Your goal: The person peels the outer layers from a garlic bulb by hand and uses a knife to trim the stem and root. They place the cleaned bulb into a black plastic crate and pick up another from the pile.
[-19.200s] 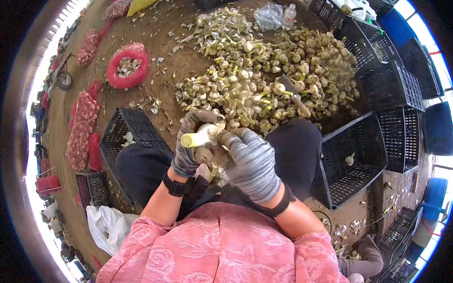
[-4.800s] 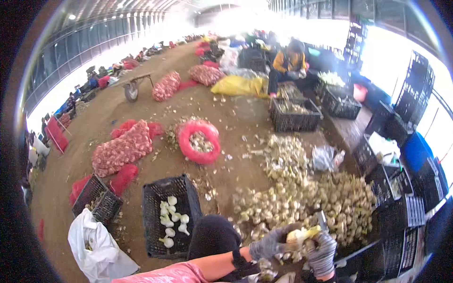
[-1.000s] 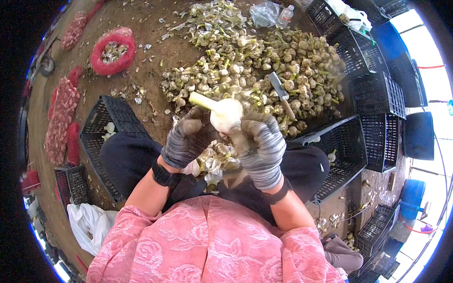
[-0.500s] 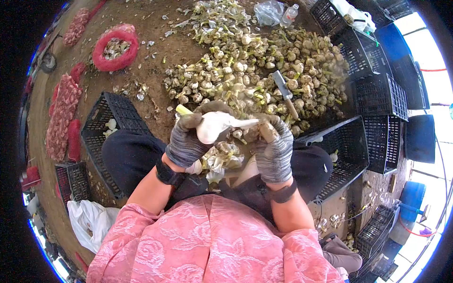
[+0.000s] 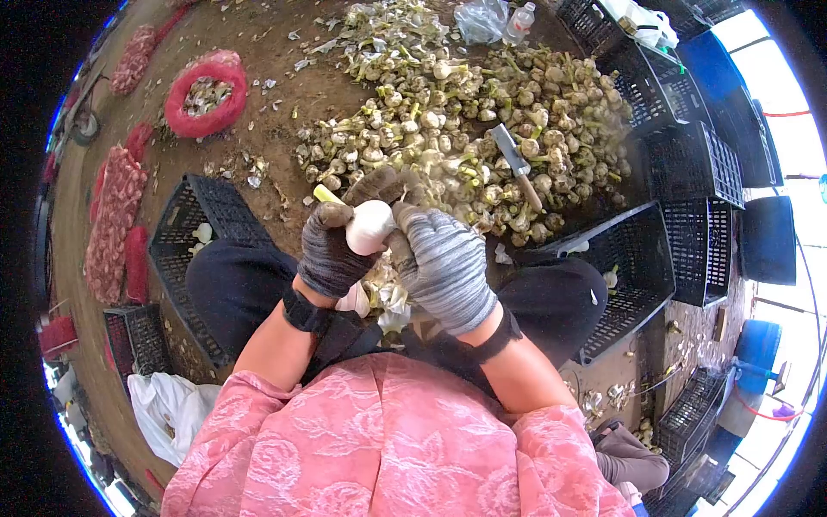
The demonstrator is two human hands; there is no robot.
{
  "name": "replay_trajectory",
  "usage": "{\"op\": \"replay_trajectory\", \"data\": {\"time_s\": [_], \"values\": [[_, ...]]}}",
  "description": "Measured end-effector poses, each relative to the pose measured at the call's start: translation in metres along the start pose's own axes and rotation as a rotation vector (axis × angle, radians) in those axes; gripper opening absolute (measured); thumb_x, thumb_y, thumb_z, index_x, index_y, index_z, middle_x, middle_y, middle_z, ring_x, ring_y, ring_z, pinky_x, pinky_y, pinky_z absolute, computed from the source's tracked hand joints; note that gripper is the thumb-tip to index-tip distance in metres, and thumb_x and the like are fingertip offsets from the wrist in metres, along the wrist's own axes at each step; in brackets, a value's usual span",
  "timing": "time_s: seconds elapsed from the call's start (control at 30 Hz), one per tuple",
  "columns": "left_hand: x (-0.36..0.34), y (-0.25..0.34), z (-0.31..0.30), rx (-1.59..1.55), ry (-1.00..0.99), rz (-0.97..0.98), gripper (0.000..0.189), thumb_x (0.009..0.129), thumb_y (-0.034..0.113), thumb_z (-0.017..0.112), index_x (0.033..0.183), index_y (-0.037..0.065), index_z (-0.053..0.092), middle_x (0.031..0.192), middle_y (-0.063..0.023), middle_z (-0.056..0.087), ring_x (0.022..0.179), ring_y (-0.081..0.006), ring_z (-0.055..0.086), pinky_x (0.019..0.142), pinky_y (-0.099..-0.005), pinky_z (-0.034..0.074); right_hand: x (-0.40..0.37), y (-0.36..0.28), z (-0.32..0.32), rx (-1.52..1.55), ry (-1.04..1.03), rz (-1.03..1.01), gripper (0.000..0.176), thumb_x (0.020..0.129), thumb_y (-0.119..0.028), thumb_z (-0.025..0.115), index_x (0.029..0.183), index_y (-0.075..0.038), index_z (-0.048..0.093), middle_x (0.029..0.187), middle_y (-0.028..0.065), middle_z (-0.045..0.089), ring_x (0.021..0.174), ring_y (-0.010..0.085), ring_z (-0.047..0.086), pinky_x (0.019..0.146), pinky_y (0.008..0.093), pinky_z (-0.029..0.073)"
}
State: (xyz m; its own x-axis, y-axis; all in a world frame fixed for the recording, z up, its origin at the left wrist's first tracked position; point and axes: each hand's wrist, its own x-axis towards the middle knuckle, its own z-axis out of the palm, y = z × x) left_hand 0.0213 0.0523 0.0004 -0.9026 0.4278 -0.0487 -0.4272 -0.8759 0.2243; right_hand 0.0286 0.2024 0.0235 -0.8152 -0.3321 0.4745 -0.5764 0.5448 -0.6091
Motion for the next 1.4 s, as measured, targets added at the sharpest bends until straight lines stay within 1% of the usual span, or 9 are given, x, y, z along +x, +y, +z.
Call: {"op": "replay_trajectory", "data": {"time_s": [0.33,0.4,0.47,0.63,0.73,0.9,1.07,1.33,1.4], "values": [[0.004,0.013,-0.015,-0.189,0.281,0.095,0.045,0.079,0.025,0.055,0.119,0.004,0.047,0.115,-0.0183,0.051,0.107,-0.0341,0.049,0.087,-0.0468,0.044,-0.031,0.001,0.005,-0.371,-0.616,0.070,0.038,0.062,-0.017,0.066,0.099,-0.009,0.060,0.097,0.0132,0.057,0.086,0.0279,0.057,0.073,0.0357,0.047],[0.005,0.005,-0.017,0.082,0.374,0.122,0.043,0.075,0.019,0.064,0.112,0.003,0.050,0.107,-0.0145,0.054,0.101,-0.0266,0.053,0.081,-0.0373,0.048,-0.031,0.011,-0.004,-0.304,-0.660,0.115,0.035,0.065,-0.020,0.064,0.098,-0.008,0.060,0.097,0.0134,0.058,0.085,0.0281,0.057,0.073,0.0358,0.047],[0.004,0.001,-0.022,1.197,0.301,0.321,0.050,0.067,0.015,0.073,0.110,0.003,0.050,0.104,-0.0109,0.055,0.095,-0.0188,0.054,0.078,-0.0312,0.047,-0.029,0.018,-0.013,-0.156,-0.534,0.323,0.029,0.067,-0.016,0.064,0.094,-0.007,0.060,0.094,0.0139,0.058,0.083,0.0288,0.057,0.073,0.0358,0.047],[0.004,-0.015,-0.012,1.521,0.297,0.357,0.066,0.061,0.020,0.079,0.115,0.001,0.046,0.102,-0.0097,0.057,0.092,-0.0161,0.055,0.081,-0.0286,0.046,-0.029,0.024,-0.015,0.117,-0.142,0.404,0.047,0.069,-0.002,0.065,0.114,-0.002,0.049,0.100,0.0089,0.057,0.080,0.0157,0.056,0.068,0.0270,0.048],[0.004,-0.021,-0.021,1.707,0.080,0.385,0.070,0.062,0.020,0.079,0.119,0.001,0.044,0.106,-0.0116,0.056,0.096,-0.0174,0.055,0.083,-0.0299,0.046,-0.027,0.023,-0.010,0.482,-0.074,0.472,0.043,0.077,-0.019,0.066,0.111,0.001,0.051,0.100,0.0123,0.057,0.090,0.0188,0.055,0.078,0.0284,0.045],[0.002,-0.033,-0.017,1.060,-0.036,0.201,0.067,0.071,0.007,0.071,0.126,0.001,0.035,0.115,-0.0095,0.051,0.099,-0.0165,0.054,0.085,-0.0290,0.045,-0.025,0.024,-0.017,1.199,0.055,0.932,0.026,0.086,-0.015,0.053,0.108,-0.001,0.054,0.093,0.0054,0.059,0.083,0.0104,0.054,0.073,0.0214,0.044],[0.000,-0.030,-0.006,1.183,0.138,0.168,0.053,0.071,0.010,0.071,0.116,0.001,0.045,0.105,-0.0074,0.055,0.088,-0.0128,0.056,0.077,-0.0253,0.047,-0.032,0.042,-0.009,1.049,0.184,0.929,0.024,0.086,-0.018,0.055,0.104,-0.004,0.055,0.091,0.0045,0.059,0.082,0.0119,0.056,0.068,0.0263,0.051],[0.004,-0.031,-0.021,1.574,0.226,0.589,0.012,0.082,0.005,0.057,0.094,0.002,0.056,0.079,-0.0025,0.058,0.072,-0.0106,0.055,0.066,-0.0240,0.046,-0.043,0.034,0.028,1.488,0.397,1.055,0.025,0.086,-0.020,0.054,0.104,-0.003,0.053,0.095,0.0098,0.059,0.081,0.0184,0.060,0.068,0.0313,0.053],[0.003,-0.030,-0.016,0.949,0.477,0.151,0.009,0.083,0.005,0.057,0.091,0.002,0.056,0.080,-0.0014,0.058,0.070,-0.0081,0.053,0.062,-0.0223,0.045,-0.048,0.042,0.033,1.699,0.374,1.179,0.030,0.087,-0.024,0.053,0.107,-0.003,0.052,0.102,0.0116,0.057,0.094,0.0228,0.056,0.079,0.0387,0.049]]}}
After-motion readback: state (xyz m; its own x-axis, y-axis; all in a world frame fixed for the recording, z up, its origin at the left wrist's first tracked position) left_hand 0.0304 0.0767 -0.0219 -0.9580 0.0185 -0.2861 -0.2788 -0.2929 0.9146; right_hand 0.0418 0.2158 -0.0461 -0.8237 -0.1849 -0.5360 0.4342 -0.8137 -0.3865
